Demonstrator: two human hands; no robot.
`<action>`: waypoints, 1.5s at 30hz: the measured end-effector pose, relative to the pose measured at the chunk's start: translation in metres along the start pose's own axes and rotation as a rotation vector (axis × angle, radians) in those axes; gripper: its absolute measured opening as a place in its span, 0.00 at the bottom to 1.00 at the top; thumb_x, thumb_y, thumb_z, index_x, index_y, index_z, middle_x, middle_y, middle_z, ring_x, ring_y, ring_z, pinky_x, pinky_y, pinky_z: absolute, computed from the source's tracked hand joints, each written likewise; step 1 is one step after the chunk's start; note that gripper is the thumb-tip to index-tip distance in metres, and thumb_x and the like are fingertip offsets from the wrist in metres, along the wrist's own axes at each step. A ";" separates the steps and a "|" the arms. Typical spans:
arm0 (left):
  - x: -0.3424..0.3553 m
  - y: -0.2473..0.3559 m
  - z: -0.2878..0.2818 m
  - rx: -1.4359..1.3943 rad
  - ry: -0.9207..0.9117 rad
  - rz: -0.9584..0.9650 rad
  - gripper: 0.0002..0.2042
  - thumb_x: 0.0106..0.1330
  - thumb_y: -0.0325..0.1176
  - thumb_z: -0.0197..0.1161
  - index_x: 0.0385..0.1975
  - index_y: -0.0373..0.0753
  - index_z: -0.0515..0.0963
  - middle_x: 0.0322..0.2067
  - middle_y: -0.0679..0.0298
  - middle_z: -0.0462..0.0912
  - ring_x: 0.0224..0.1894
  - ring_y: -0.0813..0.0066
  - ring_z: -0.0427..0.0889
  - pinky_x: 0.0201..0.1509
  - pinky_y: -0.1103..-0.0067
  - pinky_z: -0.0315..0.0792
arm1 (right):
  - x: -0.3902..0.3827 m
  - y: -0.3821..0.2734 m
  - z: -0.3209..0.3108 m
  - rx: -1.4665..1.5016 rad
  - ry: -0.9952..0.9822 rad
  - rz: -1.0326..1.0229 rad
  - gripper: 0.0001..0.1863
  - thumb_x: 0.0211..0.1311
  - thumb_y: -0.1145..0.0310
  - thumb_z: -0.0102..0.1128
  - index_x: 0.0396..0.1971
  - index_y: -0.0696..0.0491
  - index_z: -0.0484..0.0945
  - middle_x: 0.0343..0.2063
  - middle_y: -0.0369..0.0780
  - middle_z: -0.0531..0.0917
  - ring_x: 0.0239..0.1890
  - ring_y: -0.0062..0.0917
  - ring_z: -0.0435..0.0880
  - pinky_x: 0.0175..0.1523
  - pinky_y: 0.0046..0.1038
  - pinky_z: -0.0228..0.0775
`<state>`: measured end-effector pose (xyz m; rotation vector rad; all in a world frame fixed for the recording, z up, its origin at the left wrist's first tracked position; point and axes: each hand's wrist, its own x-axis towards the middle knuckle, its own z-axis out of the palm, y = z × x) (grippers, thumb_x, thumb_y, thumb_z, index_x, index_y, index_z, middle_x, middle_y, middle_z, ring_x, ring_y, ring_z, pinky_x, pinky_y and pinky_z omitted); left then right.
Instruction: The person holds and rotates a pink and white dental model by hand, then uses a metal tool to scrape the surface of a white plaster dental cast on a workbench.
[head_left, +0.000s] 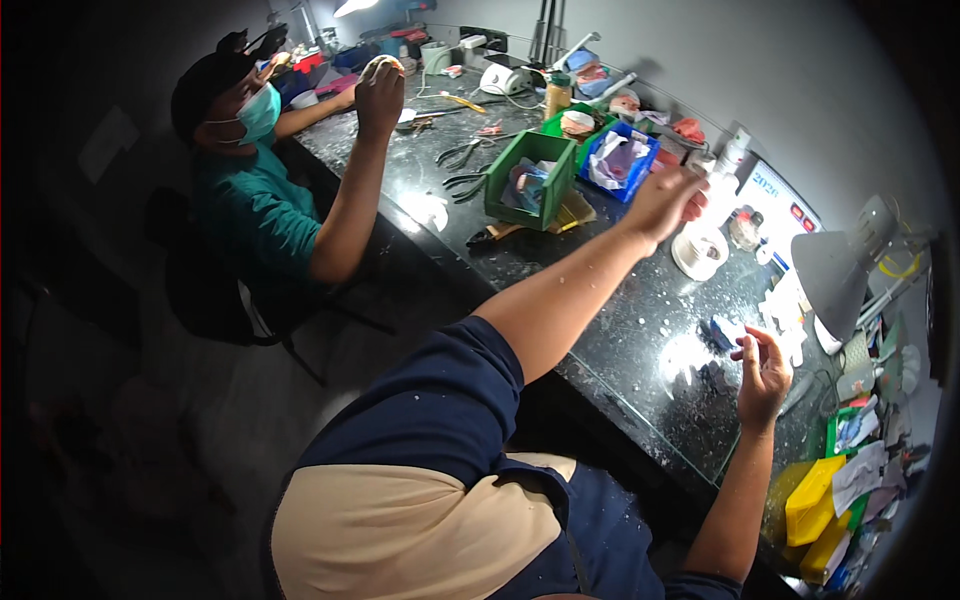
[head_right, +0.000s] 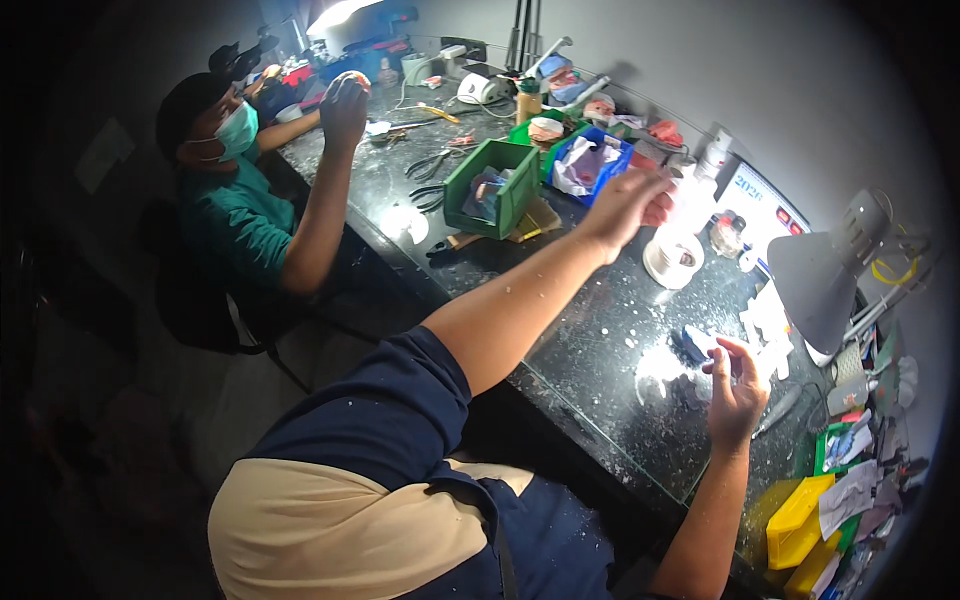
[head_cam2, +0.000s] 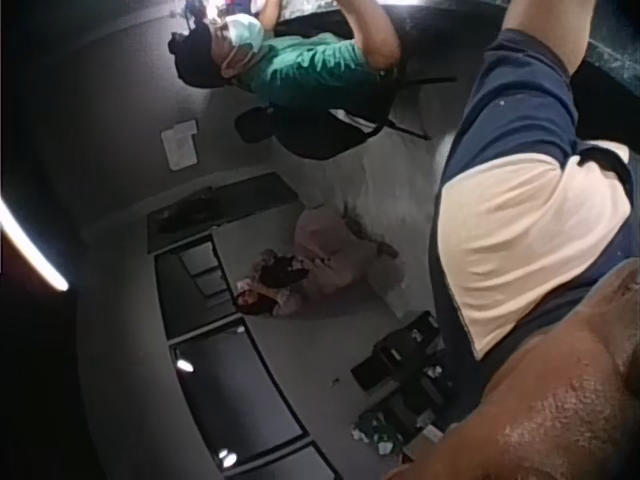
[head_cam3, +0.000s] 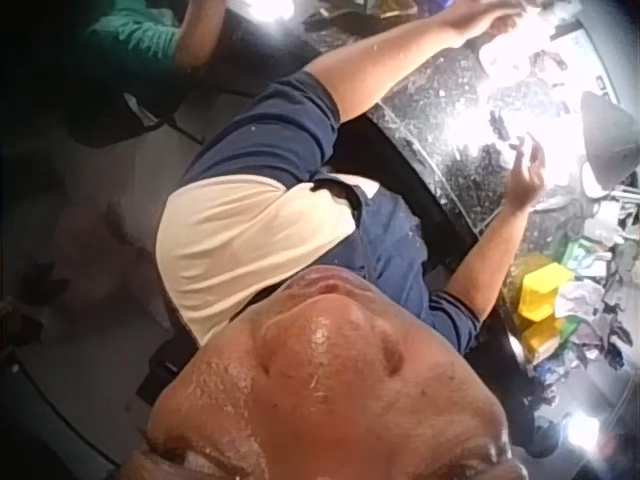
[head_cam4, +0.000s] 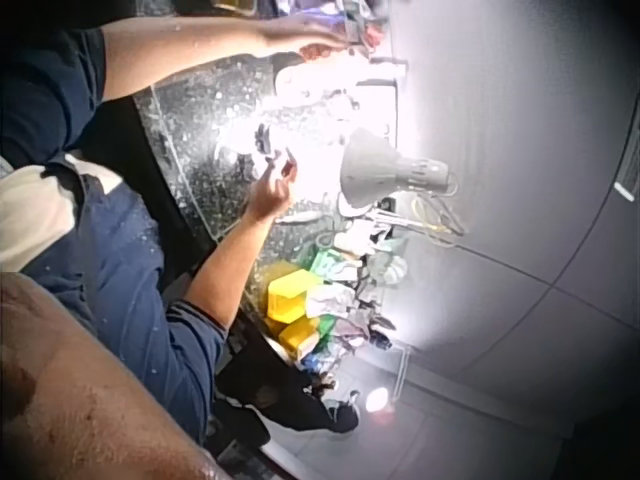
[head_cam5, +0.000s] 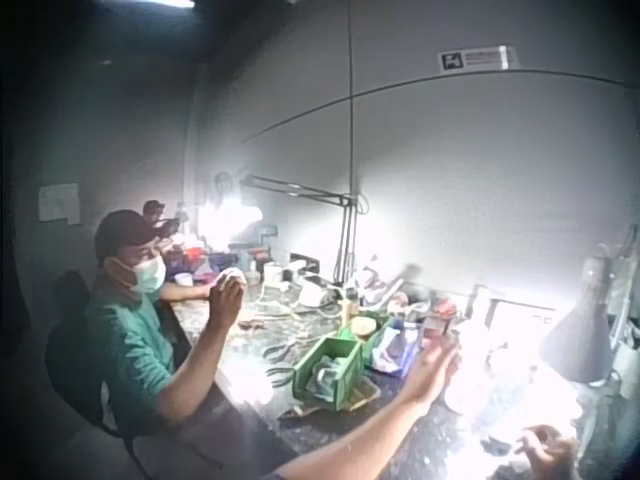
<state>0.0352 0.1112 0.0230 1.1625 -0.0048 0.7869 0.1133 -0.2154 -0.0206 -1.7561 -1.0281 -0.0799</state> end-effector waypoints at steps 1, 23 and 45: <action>-0.001 -0.003 0.005 0.044 -0.013 0.011 0.15 0.83 0.47 0.68 0.46 0.39 0.86 0.35 0.66 0.88 0.34 0.81 0.86 0.43 0.80 0.82 | 0.000 -0.001 -0.002 -0.015 0.003 0.002 0.10 0.82 0.70 0.65 0.54 0.58 0.88 0.39 0.41 0.94 0.37 0.21 0.92 0.47 0.24 0.81; -0.001 -0.013 0.000 0.113 -0.012 0.082 0.12 0.83 0.40 0.68 0.39 0.38 0.85 0.33 0.65 0.89 0.33 0.80 0.85 0.40 0.80 0.80 | 0.000 -0.008 0.005 -0.010 -0.040 -0.018 0.09 0.83 0.71 0.64 0.53 0.57 0.88 0.37 0.39 0.93 0.35 0.19 0.90 0.45 0.24 0.80; -0.001 -0.013 0.000 0.106 0.007 0.072 0.12 0.82 0.39 0.68 0.40 0.37 0.85 0.33 0.63 0.89 0.33 0.79 0.86 0.39 0.79 0.80 | -0.002 -0.012 0.004 -0.066 -0.052 0.011 0.09 0.83 0.70 0.65 0.53 0.56 0.89 0.36 0.38 0.93 0.36 0.18 0.90 0.45 0.24 0.81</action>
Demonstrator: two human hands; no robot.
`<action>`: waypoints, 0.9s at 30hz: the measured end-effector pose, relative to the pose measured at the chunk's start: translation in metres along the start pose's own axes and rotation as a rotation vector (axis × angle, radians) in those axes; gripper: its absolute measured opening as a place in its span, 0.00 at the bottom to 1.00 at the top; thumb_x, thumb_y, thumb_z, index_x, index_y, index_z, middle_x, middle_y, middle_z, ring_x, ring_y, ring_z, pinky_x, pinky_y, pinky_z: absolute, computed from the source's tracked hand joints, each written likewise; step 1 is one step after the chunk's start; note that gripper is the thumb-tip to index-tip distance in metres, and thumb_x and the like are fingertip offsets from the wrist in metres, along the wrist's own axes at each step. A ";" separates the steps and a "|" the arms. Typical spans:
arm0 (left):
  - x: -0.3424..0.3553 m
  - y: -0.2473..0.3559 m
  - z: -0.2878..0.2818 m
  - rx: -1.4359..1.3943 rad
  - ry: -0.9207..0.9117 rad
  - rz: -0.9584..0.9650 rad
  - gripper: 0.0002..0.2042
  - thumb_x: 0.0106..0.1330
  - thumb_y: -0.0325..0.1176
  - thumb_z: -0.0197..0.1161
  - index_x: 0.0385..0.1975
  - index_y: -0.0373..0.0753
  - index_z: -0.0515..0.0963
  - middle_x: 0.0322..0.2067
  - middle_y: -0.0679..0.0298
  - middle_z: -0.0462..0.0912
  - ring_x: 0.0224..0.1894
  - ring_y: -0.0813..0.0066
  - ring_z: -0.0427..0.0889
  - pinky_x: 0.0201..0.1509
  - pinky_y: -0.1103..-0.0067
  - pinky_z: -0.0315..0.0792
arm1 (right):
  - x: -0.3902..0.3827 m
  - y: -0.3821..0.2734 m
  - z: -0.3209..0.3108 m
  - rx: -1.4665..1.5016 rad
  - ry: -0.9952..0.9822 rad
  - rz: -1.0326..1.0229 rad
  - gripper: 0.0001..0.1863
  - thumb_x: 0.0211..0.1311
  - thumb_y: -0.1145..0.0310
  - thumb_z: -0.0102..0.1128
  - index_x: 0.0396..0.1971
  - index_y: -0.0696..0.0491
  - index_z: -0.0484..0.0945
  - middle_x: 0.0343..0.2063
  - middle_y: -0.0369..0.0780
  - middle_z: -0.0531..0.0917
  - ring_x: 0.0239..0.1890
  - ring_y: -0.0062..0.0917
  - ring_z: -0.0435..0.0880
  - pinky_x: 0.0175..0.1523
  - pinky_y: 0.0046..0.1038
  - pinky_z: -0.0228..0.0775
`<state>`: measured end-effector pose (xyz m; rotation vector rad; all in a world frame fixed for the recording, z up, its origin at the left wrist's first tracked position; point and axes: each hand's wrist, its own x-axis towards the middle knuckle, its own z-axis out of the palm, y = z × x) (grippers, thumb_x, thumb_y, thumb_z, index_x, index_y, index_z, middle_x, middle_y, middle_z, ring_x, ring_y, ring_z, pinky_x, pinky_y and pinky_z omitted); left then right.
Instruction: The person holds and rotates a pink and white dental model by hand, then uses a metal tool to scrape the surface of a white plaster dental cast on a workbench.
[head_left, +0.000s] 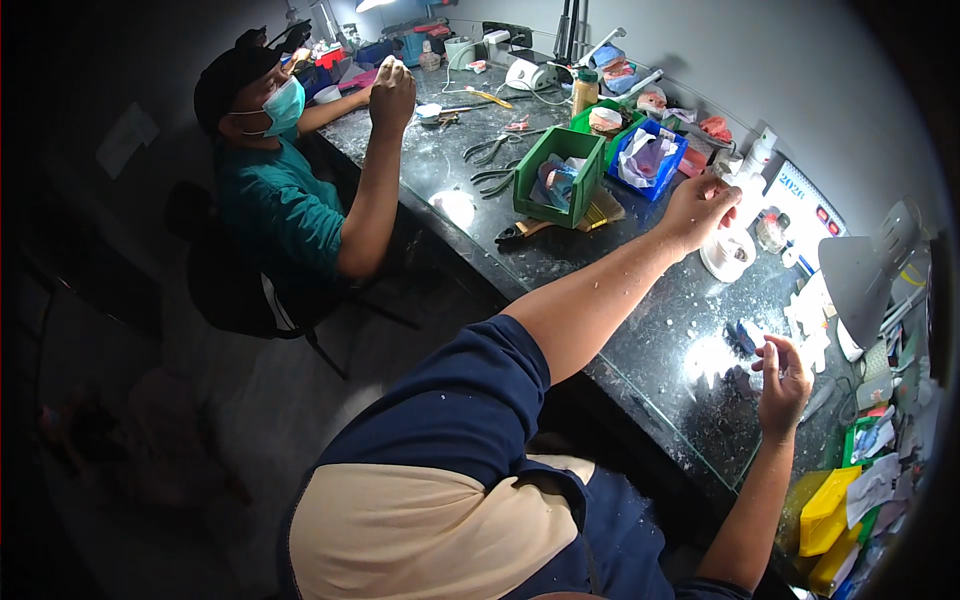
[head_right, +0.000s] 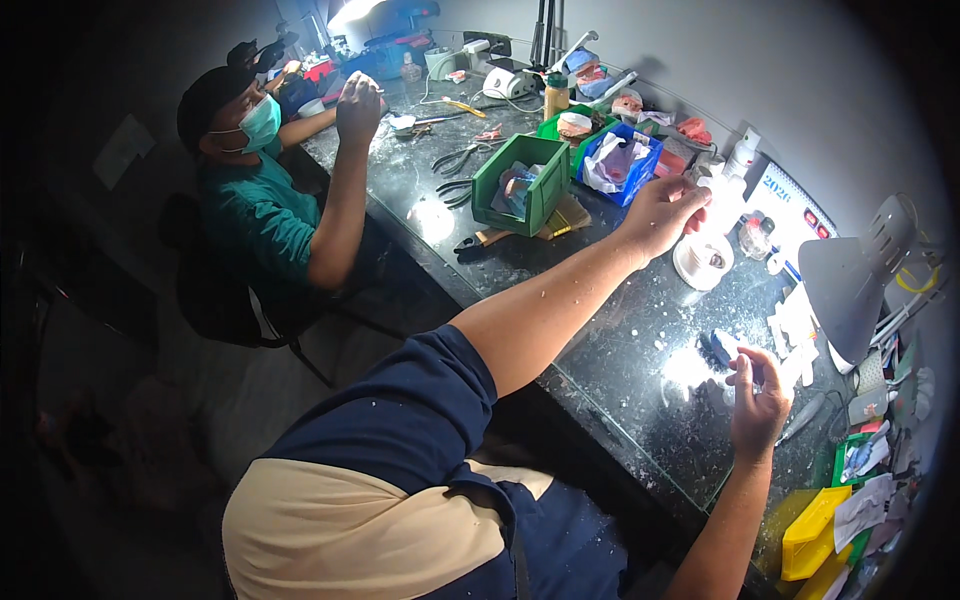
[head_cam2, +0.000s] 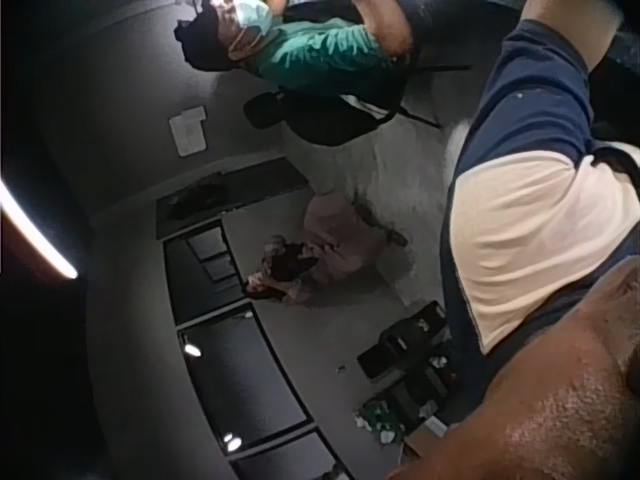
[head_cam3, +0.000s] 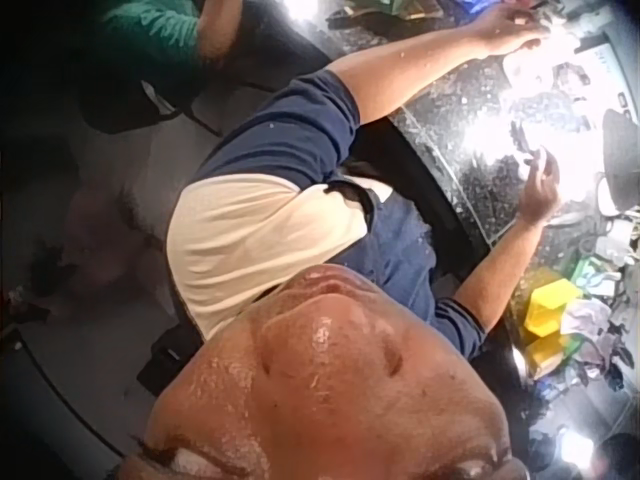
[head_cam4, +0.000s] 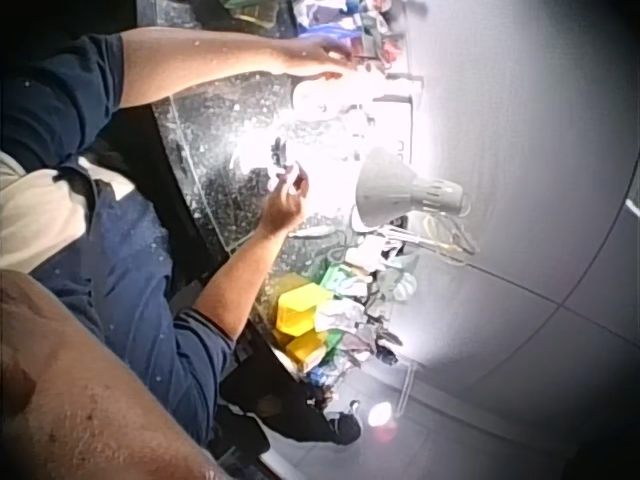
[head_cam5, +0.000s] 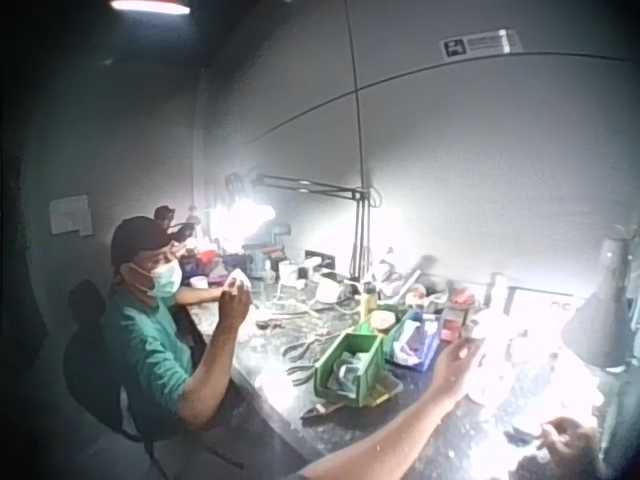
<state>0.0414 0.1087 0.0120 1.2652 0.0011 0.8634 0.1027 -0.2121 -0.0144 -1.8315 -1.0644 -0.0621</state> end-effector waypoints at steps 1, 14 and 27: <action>0.000 0.000 0.000 -0.002 -0.004 -0.001 0.11 0.82 0.39 0.68 0.40 0.37 0.85 0.33 0.64 0.89 0.33 0.79 0.86 0.39 0.79 0.80 | 0.000 0.001 0.000 -0.006 -0.005 -0.001 0.09 0.83 0.70 0.65 0.53 0.55 0.89 0.36 0.38 0.93 0.36 0.18 0.91 0.45 0.24 0.81; -0.005 0.004 0.005 0.021 -0.002 -0.026 0.11 0.83 0.38 0.67 0.39 0.38 0.85 0.33 0.64 0.89 0.32 0.80 0.85 0.39 0.79 0.80 | -0.002 0.001 -0.004 -0.048 -0.009 0.001 0.09 0.82 0.70 0.66 0.53 0.55 0.89 0.37 0.38 0.94 0.36 0.20 0.92 0.45 0.25 0.81; 0.001 -0.002 -0.001 -0.011 0.006 -0.018 0.11 0.82 0.40 0.69 0.39 0.39 0.84 0.33 0.65 0.89 0.31 0.81 0.85 0.38 0.81 0.80 | -0.002 0.003 -0.002 -0.061 -0.014 0.005 0.09 0.82 0.69 0.66 0.53 0.53 0.90 0.37 0.38 0.94 0.35 0.19 0.92 0.45 0.25 0.82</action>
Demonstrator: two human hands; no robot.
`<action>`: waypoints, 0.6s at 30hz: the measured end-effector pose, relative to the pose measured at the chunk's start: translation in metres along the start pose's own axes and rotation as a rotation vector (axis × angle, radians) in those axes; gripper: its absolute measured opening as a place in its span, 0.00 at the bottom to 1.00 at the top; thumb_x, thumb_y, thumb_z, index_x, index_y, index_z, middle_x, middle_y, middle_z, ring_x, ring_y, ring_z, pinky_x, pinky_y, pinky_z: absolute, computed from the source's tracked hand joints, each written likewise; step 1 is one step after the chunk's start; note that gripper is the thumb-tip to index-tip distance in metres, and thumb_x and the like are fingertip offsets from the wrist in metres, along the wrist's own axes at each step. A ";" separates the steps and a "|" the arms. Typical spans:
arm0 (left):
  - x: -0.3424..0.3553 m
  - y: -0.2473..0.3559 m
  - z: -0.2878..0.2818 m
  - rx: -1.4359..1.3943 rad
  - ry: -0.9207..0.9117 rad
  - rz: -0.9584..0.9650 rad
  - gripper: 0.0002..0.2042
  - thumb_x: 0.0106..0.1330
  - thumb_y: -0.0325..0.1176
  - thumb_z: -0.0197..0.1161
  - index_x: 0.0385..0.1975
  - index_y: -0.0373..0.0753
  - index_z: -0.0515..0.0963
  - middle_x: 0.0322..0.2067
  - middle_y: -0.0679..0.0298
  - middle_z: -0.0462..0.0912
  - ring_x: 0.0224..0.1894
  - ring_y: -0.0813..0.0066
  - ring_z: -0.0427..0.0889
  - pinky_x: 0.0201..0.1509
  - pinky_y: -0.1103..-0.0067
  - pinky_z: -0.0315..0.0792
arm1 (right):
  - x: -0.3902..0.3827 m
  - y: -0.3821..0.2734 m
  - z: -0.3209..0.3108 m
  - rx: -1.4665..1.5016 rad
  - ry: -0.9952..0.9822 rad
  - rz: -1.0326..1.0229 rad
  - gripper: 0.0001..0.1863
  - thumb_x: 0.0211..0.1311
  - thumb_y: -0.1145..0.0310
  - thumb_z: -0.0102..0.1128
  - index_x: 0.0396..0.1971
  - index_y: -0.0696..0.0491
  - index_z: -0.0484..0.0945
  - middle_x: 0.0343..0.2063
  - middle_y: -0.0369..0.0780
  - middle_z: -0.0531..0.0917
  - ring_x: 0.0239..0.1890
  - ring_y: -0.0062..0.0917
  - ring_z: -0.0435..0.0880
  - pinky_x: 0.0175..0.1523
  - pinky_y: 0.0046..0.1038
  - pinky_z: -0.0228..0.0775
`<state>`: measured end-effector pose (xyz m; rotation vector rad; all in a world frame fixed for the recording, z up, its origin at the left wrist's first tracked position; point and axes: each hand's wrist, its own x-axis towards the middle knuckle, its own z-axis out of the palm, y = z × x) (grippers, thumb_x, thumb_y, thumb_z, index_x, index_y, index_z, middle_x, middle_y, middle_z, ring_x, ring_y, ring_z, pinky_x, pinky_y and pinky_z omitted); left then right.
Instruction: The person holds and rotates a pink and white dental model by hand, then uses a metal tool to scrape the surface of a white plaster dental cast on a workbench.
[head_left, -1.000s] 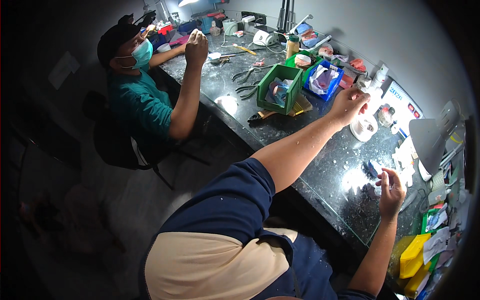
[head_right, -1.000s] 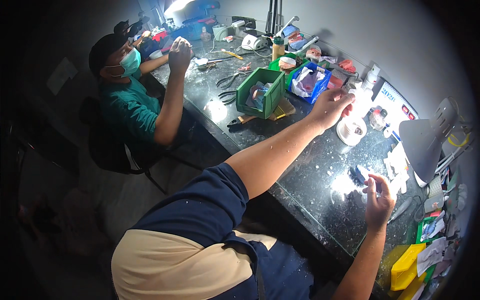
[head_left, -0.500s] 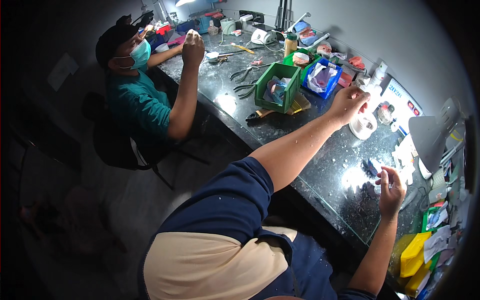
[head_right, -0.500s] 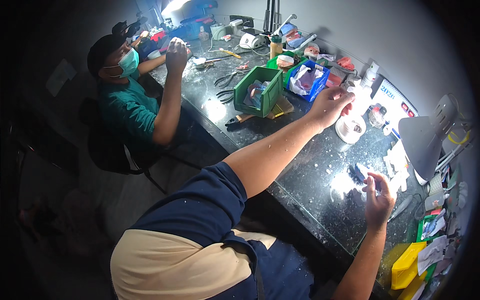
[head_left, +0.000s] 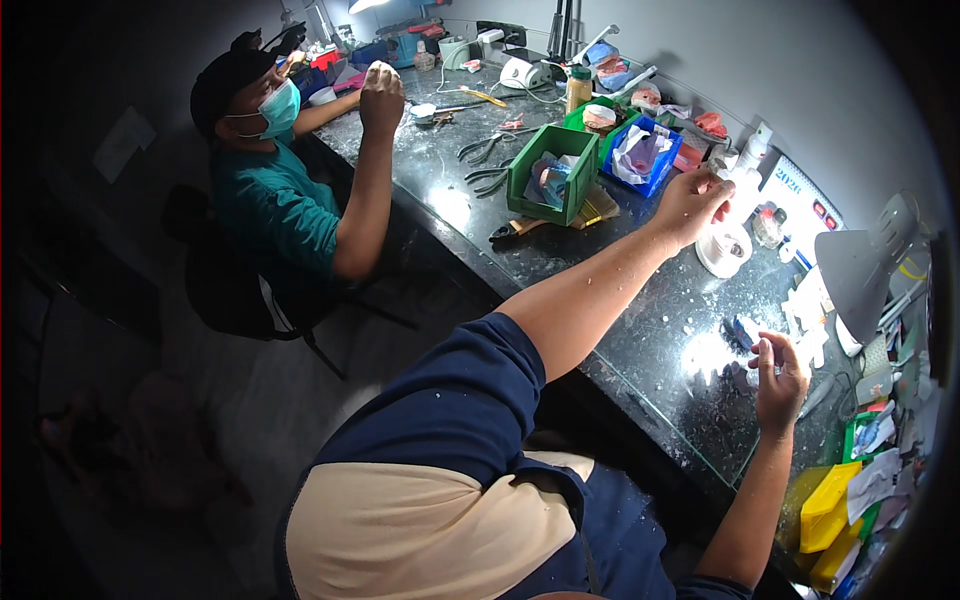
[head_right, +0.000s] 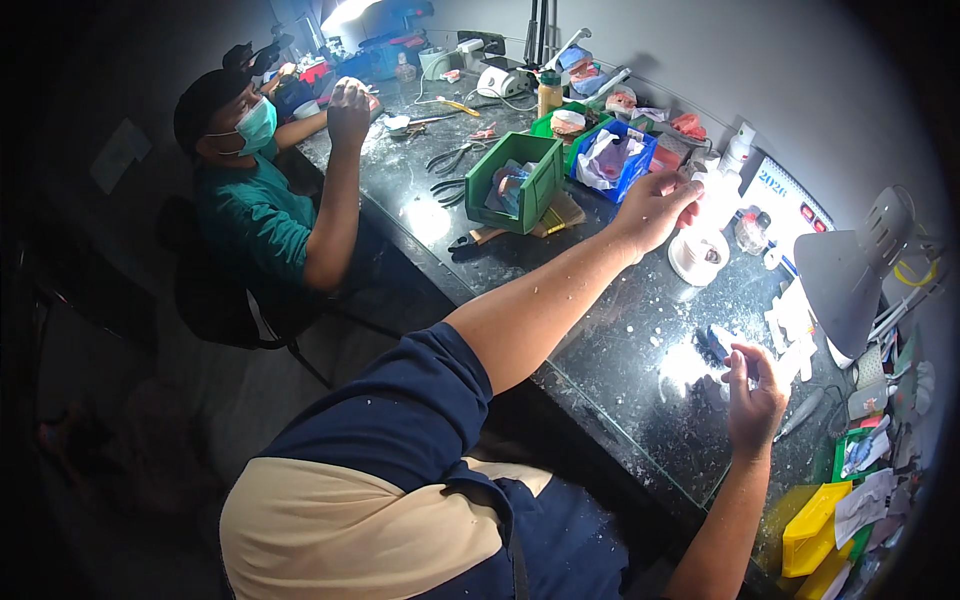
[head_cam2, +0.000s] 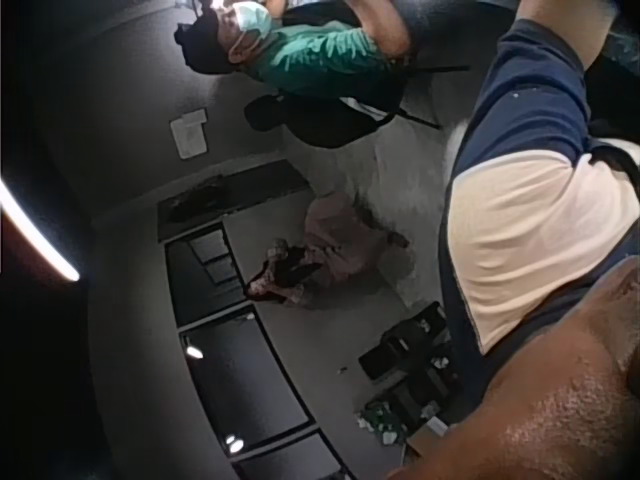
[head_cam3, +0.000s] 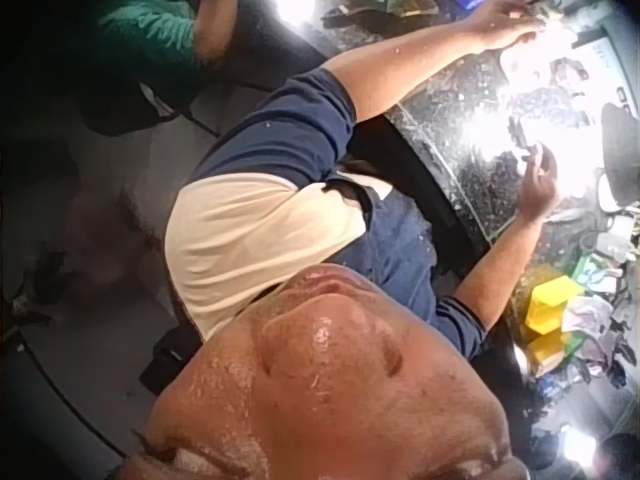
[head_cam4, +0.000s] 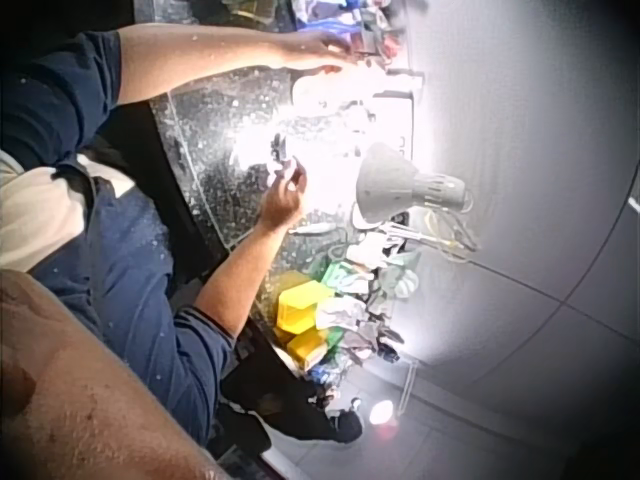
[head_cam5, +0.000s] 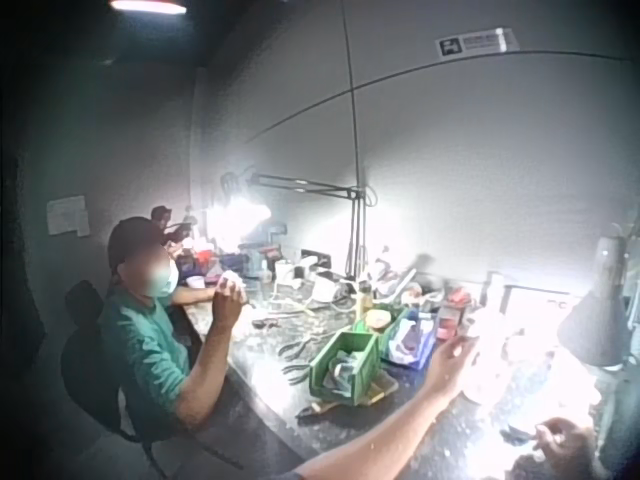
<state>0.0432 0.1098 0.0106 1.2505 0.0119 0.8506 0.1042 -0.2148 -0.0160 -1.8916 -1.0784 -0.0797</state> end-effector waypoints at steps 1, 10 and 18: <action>0.000 0.000 0.000 0.008 0.001 -0.001 0.11 0.82 0.40 0.69 0.39 0.39 0.84 0.33 0.65 0.89 0.31 0.81 0.85 0.38 0.81 0.79 | 0.000 -0.001 0.000 -0.007 -0.006 0.003 0.09 0.82 0.70 0.66 0.53 0.54 0.89 0.37 0.38 0.94 0.36 0.20 0.92 0.46 0.25 0.82; -0.001 0.000 -0.001 0.005 0.007 -0.006 0.11 0.82 0.40 0.69 0.39 0.40 0.84 0.33 0.65 0.89 0.32 0.81 0.85 0.38 0.81 0.79 | 0.000 0.000 0.001 0.013 -0.025 -0.009 0.09 0.83 0.70 0.65 0.54 0.56 0.88 0.37 0.38 0.92 0.36 0.18 0.89 0.45 0.24 0.81; 0.000 0.001 -0.001 0.007 0.001 -0.003 0.12 0.82 0.41 0.69 0.41 0.39 0.84 0.33 0.65 0.88 0.32 0.81 0.85 0.38 0.81 0.79 | -0.001 0.002 0.001 -0.004 0.002 0.000 0.10 0.82 0.68 0.66 0.54 0.53 0.90 0.37 0.38 0.94 0.36 0.20 0.92 0.46 0.25 0.82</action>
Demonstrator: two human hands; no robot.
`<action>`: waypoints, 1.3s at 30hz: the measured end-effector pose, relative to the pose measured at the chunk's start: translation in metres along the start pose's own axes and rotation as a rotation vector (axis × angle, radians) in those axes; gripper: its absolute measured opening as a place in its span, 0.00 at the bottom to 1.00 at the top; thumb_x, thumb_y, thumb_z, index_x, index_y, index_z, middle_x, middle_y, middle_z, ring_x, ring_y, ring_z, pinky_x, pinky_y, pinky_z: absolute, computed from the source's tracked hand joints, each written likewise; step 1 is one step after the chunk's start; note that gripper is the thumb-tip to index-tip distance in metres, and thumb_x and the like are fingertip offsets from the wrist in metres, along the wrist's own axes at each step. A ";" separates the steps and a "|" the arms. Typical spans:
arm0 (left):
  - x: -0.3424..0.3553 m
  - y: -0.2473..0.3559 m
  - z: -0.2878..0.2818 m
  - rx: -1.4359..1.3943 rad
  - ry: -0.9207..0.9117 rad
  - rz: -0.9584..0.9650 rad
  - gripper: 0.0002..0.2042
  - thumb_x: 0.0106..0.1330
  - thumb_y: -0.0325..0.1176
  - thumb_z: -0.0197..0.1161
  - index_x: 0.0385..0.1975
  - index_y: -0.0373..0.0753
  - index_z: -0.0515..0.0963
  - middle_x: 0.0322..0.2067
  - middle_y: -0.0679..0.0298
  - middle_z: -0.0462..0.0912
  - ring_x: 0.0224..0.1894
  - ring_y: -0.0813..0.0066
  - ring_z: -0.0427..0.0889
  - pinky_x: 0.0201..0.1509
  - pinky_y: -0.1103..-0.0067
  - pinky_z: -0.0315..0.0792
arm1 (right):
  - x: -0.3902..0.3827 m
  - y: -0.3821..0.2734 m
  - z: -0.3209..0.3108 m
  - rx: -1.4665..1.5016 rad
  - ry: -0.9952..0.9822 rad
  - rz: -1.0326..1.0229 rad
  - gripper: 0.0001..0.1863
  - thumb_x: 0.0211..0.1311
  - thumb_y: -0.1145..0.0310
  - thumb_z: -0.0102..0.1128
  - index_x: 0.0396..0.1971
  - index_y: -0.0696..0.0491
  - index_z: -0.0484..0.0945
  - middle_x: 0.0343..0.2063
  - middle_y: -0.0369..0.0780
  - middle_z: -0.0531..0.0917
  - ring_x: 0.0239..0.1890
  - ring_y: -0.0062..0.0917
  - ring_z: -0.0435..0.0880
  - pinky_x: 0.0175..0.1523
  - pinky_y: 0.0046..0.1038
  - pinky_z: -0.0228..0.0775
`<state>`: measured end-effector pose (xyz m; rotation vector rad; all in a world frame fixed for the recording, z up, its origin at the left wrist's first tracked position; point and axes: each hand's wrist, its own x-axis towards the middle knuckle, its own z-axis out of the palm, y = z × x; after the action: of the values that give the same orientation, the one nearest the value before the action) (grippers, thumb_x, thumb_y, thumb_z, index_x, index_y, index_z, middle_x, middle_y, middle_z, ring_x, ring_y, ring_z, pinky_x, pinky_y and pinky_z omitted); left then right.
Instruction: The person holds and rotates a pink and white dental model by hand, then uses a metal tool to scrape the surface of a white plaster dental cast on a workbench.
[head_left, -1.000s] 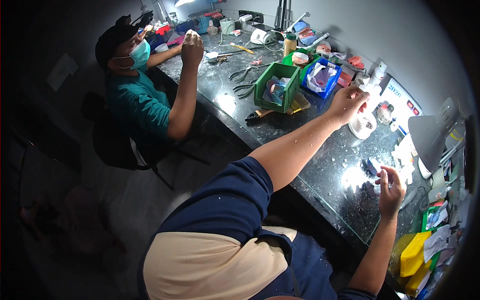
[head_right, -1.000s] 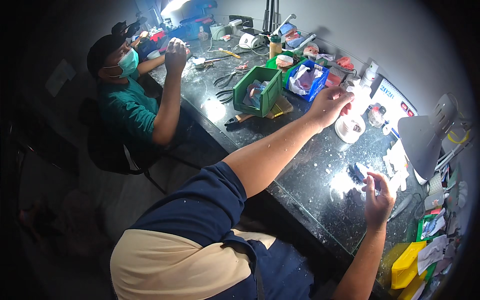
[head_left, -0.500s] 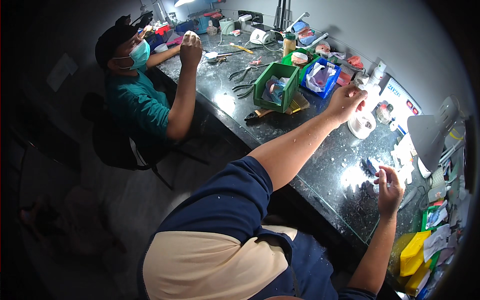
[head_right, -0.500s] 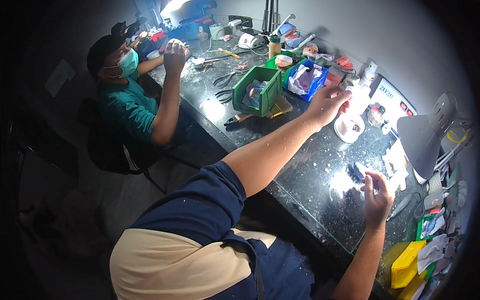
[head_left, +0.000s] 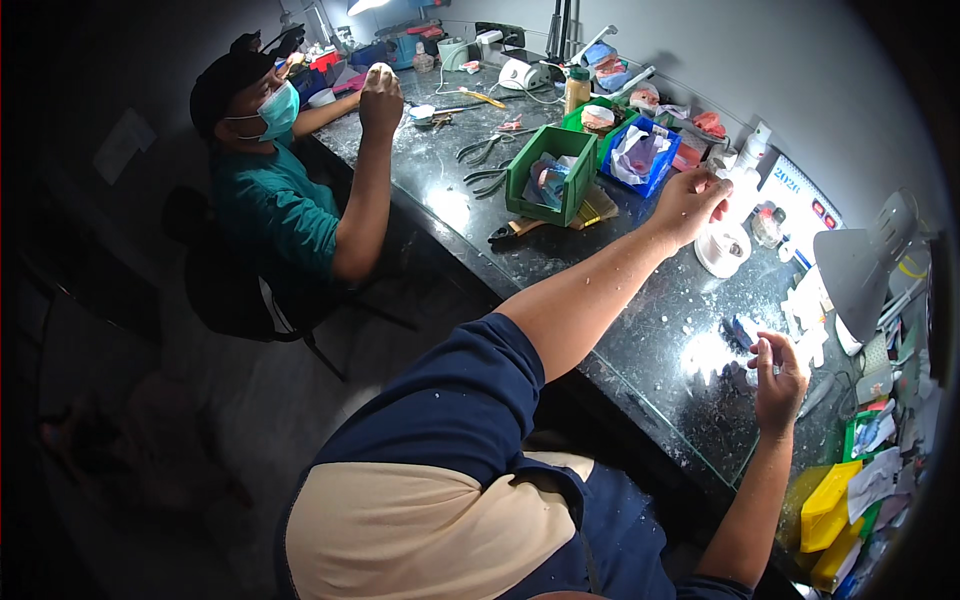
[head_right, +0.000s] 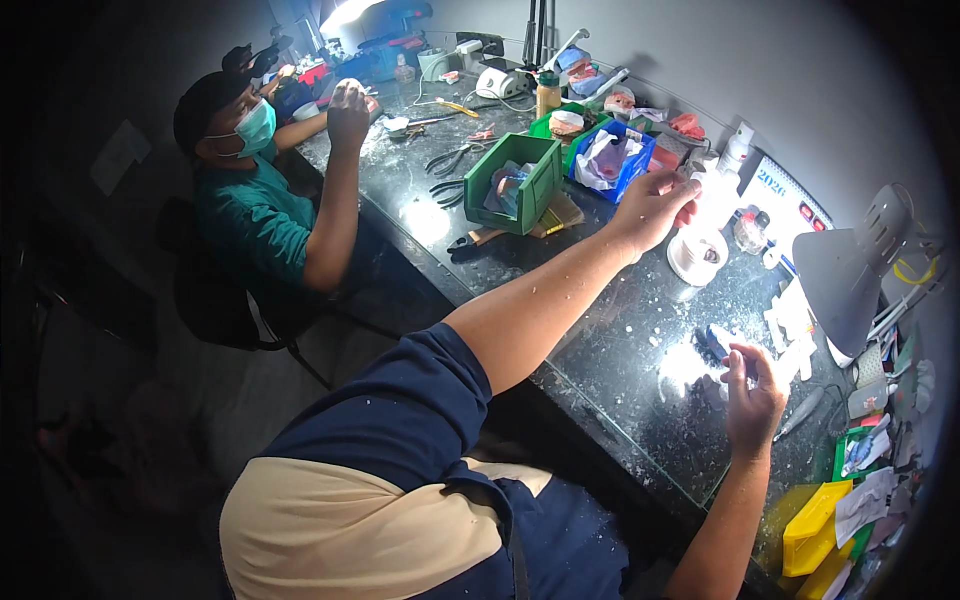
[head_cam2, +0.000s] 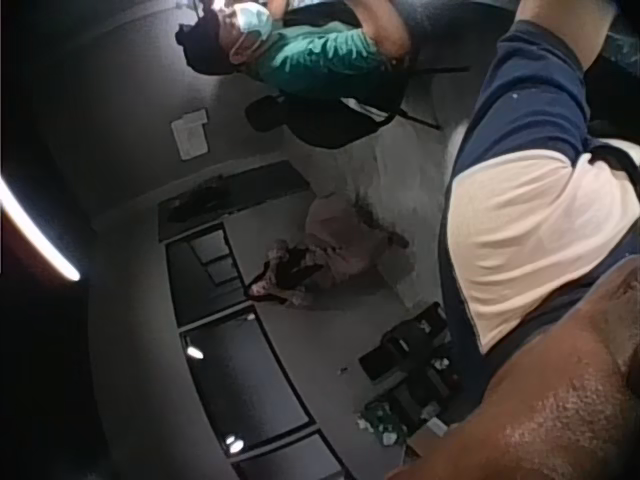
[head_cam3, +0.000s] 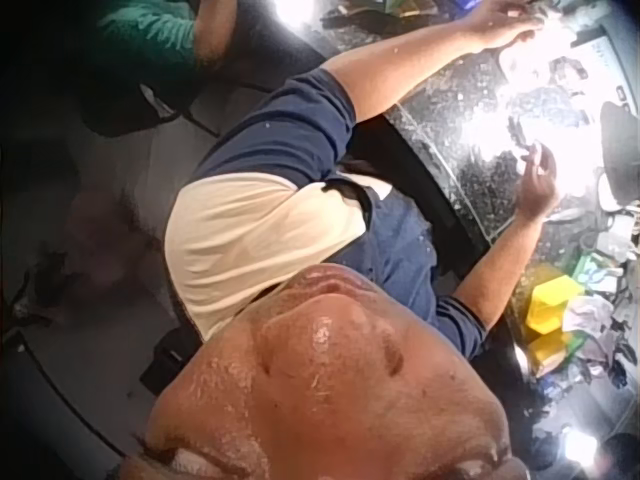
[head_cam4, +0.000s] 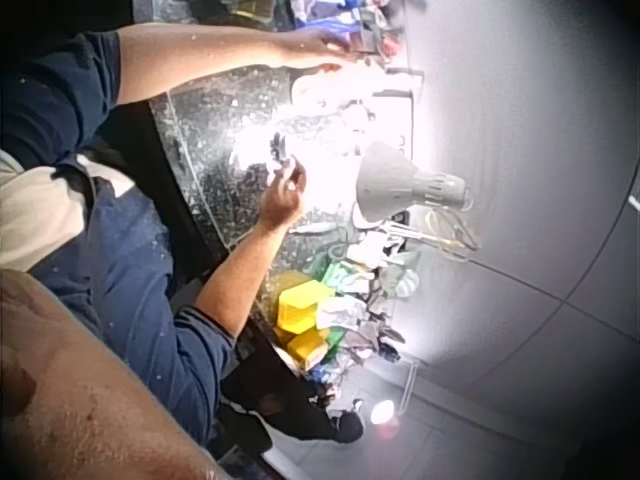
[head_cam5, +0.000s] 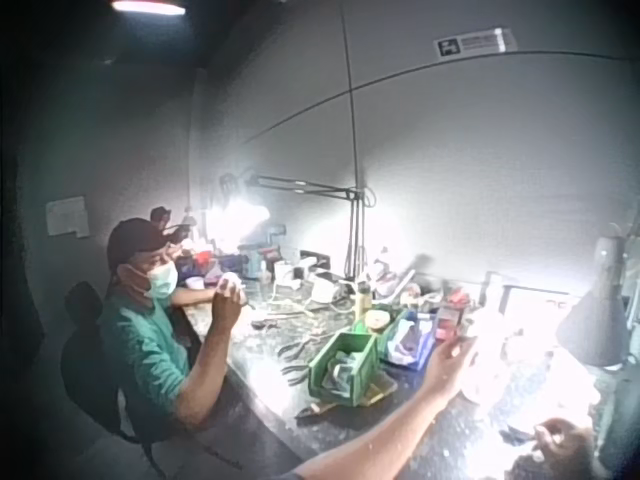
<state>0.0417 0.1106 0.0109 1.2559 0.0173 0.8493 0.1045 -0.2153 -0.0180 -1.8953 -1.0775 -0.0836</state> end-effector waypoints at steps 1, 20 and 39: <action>0.000 -0.001 0.000 -0.004 -0.003 0.001 0.12 0.82 0.41 0.69 0.40 0.39 0.84 0.33 0.65 0.88 0.32 0.81 0.85 0.38 0.81 0.79 | 0.000 0.000 0.000 0.003 -0.004 0.001 0.10 0.82 0.68 0.66 0.54 0.53 0.90 0.37 0.38 0.94 0.36 0.20 0.92 0.46 0.25 0.82; 0.029 0.052 -0.083 -0.527 0.384 0.120 0.22 0.82 0.61 0.60 0.50 0.46 0.82 0.35 0.72 0.83 0.39 0.78 0.81 0.53 0.72 0.78 | 0.001 -0.003 0.000 0.020 -0.017 -0.021 0.10 0.85 0.70 0.63 0.54 0.58 0.88 0.37 0.38 0.91 0.35 0.17 0.87 0.44 0.23 0.82; 0.026 0.070 -0.104 -0.940 0.366 0.198 0.35 0.72 0.75 0.64 0.48 0.42 0.83 0.38 0.68 0.86 0.39 0.75 0.82 0.51 0.75 0.78 | 0.000 -0.004 0.000 0.009 -0.028 -0.006 0.09 0.82 0.69 0.67 0.53 0.53 0.90 0.37 0.38 0.94 0.37 0.21 0.93 0.46 0.26 0.84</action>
<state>-0.0252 0.2149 0.0441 0.2164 -0.1969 1.0685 0.1016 -0.2145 -0.0148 -1.8900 -1.1006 -0.0552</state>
